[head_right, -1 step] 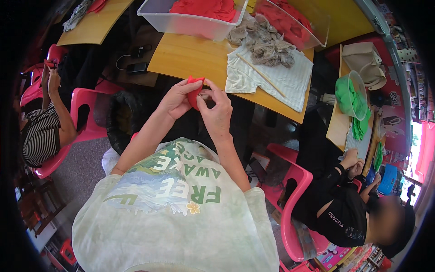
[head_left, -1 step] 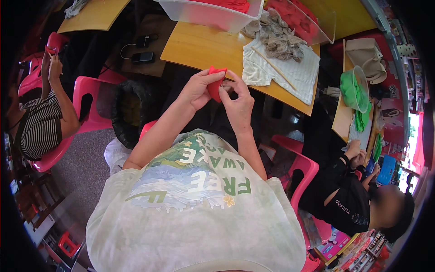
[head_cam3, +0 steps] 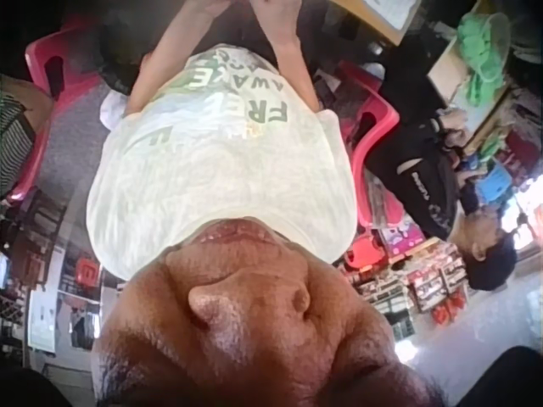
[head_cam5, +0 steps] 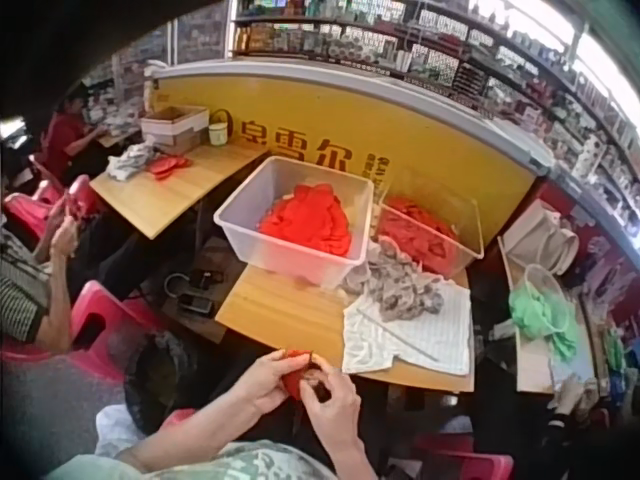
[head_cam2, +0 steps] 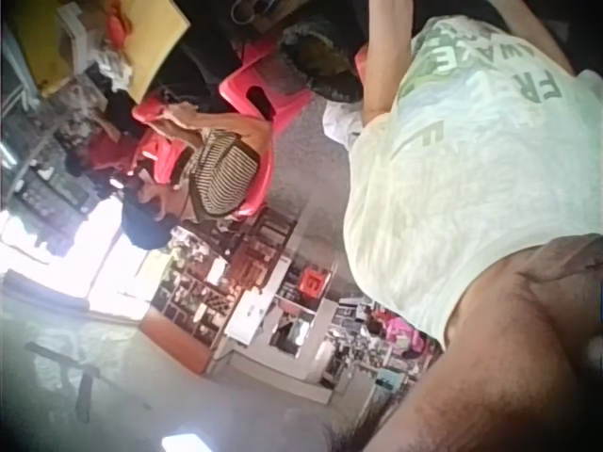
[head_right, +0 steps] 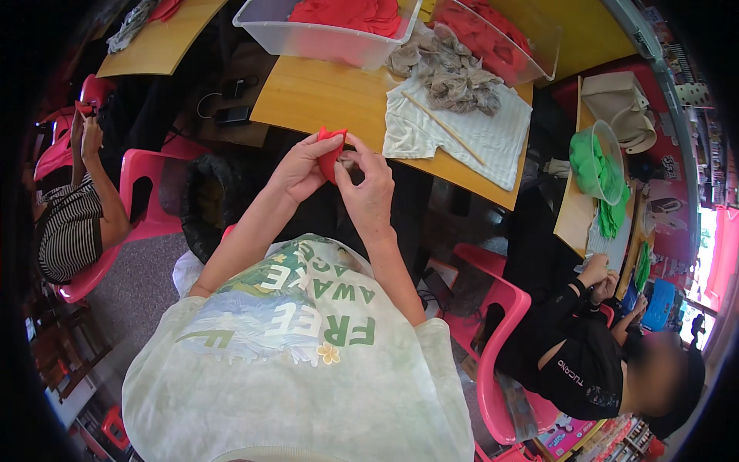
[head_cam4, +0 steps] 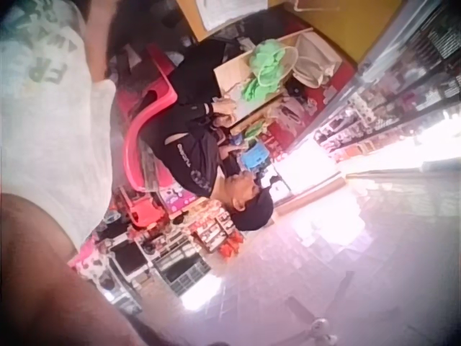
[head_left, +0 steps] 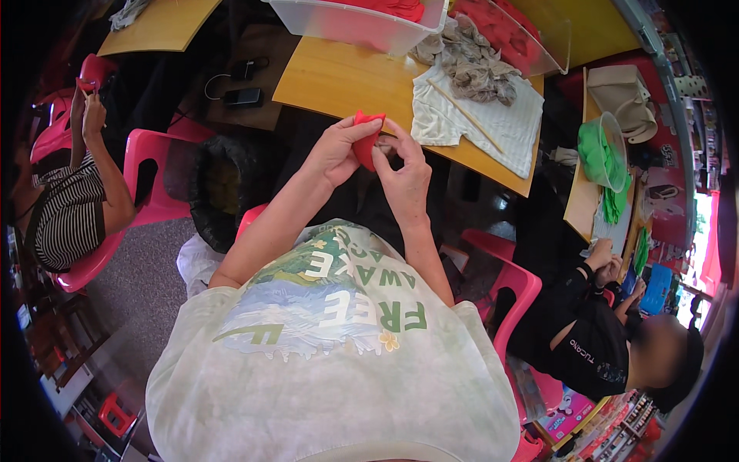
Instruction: The person assembles small decorative items by wrapping red fabric around a beige filler and securing it with a wooden stick. They repeatedly pick up red fabric and filler, wrap the fabric around the filler, and insert the stick to form a finished unit, placing completed items on the table.
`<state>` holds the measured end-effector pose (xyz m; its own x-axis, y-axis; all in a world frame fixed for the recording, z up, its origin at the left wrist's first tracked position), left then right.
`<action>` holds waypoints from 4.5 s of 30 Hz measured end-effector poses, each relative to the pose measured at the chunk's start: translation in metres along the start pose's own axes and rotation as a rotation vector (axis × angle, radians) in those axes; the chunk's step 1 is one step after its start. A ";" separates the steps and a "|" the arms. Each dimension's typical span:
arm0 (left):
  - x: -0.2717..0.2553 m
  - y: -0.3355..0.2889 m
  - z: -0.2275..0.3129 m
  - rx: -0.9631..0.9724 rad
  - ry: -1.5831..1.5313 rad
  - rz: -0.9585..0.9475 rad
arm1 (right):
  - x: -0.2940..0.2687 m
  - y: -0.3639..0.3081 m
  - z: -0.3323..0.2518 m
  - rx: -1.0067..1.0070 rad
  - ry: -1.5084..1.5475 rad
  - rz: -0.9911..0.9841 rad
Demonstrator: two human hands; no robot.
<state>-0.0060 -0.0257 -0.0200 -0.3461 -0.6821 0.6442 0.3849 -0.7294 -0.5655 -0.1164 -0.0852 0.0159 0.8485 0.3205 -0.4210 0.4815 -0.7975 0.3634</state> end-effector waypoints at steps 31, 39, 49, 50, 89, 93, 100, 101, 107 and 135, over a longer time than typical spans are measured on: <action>0.009 -0.010 -0.005 -0.022 -0.018 0.043 | 0.002 -0.010 0.023 0.344 0.597 0.286; 0.000 0.000 -0.010 -0.109 -0.170 0.038 | -0.004 -0.003 0.007 -0.123 0.110 0.169; -0.001 0.002 -0.004 0.091 0.005 0.065 | 0.001 -0.005 -0.001 -0.152 -0.144 -0.026; 0.000 0.001 -0.006 0.060 -0.012 0.036 | 0.003 -0.007 0.003 -0.102 -0.077 -0.039; -0.053 -0.006 -0.043 -0.185 0.092 -0.029 | 0.002 0.060 0.047 -0.340 -0.273 0.086; -0.061 -0.001 -0.044 -0.137 0.105 -0.002 | -0.007 0.059 0.011 -0.377 -0.192 0.327; -0.040 0.005 -0.036 -0.131 0.084 -0.059 | -0.003 0.045 0.023 -0.171 -0.036 0.072; -0.037 0.005 -0.034 -0.136 0.002 -0.053 | -0.003 0.041 0.016 -0.108 0.035 0.056; -0.017 0.010 -0.014 -0.042 -0.140 -0.151 | -0.005 0.023 0.003 -0.105 0.140 -0.044; -0.025 -0.010 -0.018 -0.247 -0.156 -0.151 | -0.018 0.020 -0.009 -0.325 0.090 0.024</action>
<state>-0.0165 -0.0028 -0.0397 -0.2408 -0.5633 0.7904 0.1133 -0.8251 -0.5535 -0.1203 -0.1027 0.0381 0.8693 0.3595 -0.3392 0.4939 -0.6050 0.6246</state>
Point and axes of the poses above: each hand's wrist, its own y-axis towards the middle knuckle, its own x-axis out of the palm, z = x × y, the point moved 4 cm from there along y, towards the middle knuckle, and after that the axes turned 12 degrees about z, right-handed, at the moved point
